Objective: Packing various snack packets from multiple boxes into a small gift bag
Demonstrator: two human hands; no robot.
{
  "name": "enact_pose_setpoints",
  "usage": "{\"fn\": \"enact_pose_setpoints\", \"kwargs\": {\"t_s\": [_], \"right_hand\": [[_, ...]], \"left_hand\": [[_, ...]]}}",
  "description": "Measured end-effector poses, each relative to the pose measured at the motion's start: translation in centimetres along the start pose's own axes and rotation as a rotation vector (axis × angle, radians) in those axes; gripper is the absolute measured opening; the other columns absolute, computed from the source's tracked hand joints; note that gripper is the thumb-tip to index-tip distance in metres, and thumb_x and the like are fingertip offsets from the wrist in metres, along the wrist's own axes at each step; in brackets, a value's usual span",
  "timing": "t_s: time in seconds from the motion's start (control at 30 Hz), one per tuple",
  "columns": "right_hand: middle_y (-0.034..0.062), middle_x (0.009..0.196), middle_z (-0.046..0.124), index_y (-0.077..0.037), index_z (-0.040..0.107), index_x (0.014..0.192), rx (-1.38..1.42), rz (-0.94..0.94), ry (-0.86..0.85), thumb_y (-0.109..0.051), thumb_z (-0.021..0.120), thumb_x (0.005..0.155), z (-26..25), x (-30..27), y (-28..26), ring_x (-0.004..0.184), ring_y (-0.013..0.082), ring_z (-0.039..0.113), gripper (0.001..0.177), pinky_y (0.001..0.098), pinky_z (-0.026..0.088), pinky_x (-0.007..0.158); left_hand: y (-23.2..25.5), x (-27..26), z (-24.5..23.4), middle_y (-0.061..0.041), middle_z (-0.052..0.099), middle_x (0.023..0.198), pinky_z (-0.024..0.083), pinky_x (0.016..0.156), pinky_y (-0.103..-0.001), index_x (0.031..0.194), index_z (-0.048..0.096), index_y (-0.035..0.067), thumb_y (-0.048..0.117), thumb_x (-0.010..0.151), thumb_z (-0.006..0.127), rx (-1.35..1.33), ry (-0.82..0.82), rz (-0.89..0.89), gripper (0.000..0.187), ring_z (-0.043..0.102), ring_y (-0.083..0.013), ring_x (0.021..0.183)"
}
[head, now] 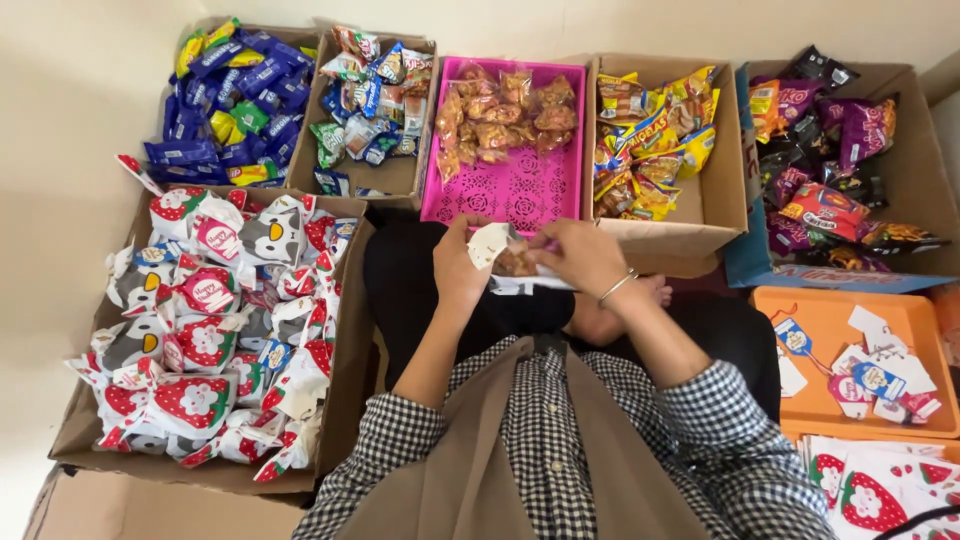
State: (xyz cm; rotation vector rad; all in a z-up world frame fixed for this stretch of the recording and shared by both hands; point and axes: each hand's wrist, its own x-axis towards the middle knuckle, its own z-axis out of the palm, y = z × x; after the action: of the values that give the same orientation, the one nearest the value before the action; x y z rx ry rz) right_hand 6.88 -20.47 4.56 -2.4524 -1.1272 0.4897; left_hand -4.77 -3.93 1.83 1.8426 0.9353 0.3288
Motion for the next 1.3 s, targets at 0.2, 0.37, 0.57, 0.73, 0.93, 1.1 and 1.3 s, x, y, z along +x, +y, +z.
{"fn": "enact_pose_setpoints", "kwargs": {"t_s": [0.2,0.37,0.57,0.73,0.93,1.1,1.3], "right_hand": [[0.0091,0.098,0.068,-0.014,0.068,0.099,0.202,-0.247,0.236,-0.019,0.083,0.077,5.6,0.5,-0.4,0.102,0.0351,0.068,0.028,0.047,0.056,0.086],[0.0135,0.131,0.054,-0.013,0.072,0.113,0.244,-0.416,0.443,-0.017,0.082,0.077,8.8,1.8,-0.3,0.121,0.0388,0.057,0.038,0.046,0.048,0.102],[0.0258,0.133,0.056,-0.018,0.035,0.156,0.555,-0.028,0.187,-0.011,0.063,0.092,6.3,1.4,-2.8,0.123,0.0462,0.059,0.07,0.0526,0.047,0.107],[0.0133,0.147,0.046,-0.002,0.07,0.105,0.059,-0.177,0.12,-0.011,0.068,0.084,7.3,2.7,0.7,0.091,0.0489,0.072,0.023,0.0534,0.062,0.082],[-0.0039,0.127,0.056,-0.026,0.068,0.114,-0.253,-0.196,0.144,-0.017,0.063,0.095,6.0,2.6,0.6,0.083,0.038,0.075,0.022,0.0472,0.064,0.074],[0.0023,0.119,0.058,-0.023,0.069,0.114,-0.369,-0.233,0.075,-0.018,0.057,0.093,7.7,6.0,1.0,0.078,0.0355,0.076,0.025,0.0463,0.062,0.065],[0.0138,0.116,0.068,-0.019,0.078,0.098,0.013,-0.417,-0.003,-0.009,0.061,0.089,3.1,9.9,-3.4,0.1,0.0465,0.07,0.022,0.0531,0.057,0.081]], "left_hand": [[-0.2,-0.8,0.7,-0.005,0.076,0.09,0.057,0.085,-0.041,0.104,0.07,0.026,0.042,0.085,0.076,0.028,0.009,-0.012,0.025,0.073,-0.0306,0.096],[1.4,-2.5,0.3,-0.006,0.077,0.094,0.055,0.092,-0.042,0.109,0.067,0.034,0.041,0.088,0.069,0.189,-0.04,0.015,0.022,0.072,-0.0327,0.101],[-0.4,-2.7,3.5,-0.011,0.077,0.101,0.051,0.096,-0.043,0.113,0.066,0.028,0.026,0.088,0.067,-0.07,-0.074,0.11,0.025,0.07,-0.0361,0.107],[-2.6,-0.2,2.3,-0.005,0.078,0.096,0.052,0.091,-0.036,0.108,0.072,0.029,0.027,0.083,0.076,-0.121,-0.009,0.073,0.026,0.072,-0.0247,0.099],[-2.2,-0.4,0.5,-0.012,0.077,0.095,0.054,0.088,-0.039,0.113,0.071,0.021,0.022,0.085,0.076,-0.12,0.02,0.076,0.028,0.073,-0.0312,0.096],[-1.9,-0.6,-0.3,-0.019,0.075,0.1,0.062,0.067,-0.039,0.13,0.068,0.022,0.02,0.091,0.069,-0.25,-0.057,0.103,0.039,0.074,-0.0308,0.087],[-2.5,3.5,-3.6,-0.028,0.068,0.122,0.064,0.06,-0.039,0.136,0.062,0.004,0.031,0.097,0.056,-0.339,0.131,-0.125,0.048,0.073,-0.0348,0.093]]}}
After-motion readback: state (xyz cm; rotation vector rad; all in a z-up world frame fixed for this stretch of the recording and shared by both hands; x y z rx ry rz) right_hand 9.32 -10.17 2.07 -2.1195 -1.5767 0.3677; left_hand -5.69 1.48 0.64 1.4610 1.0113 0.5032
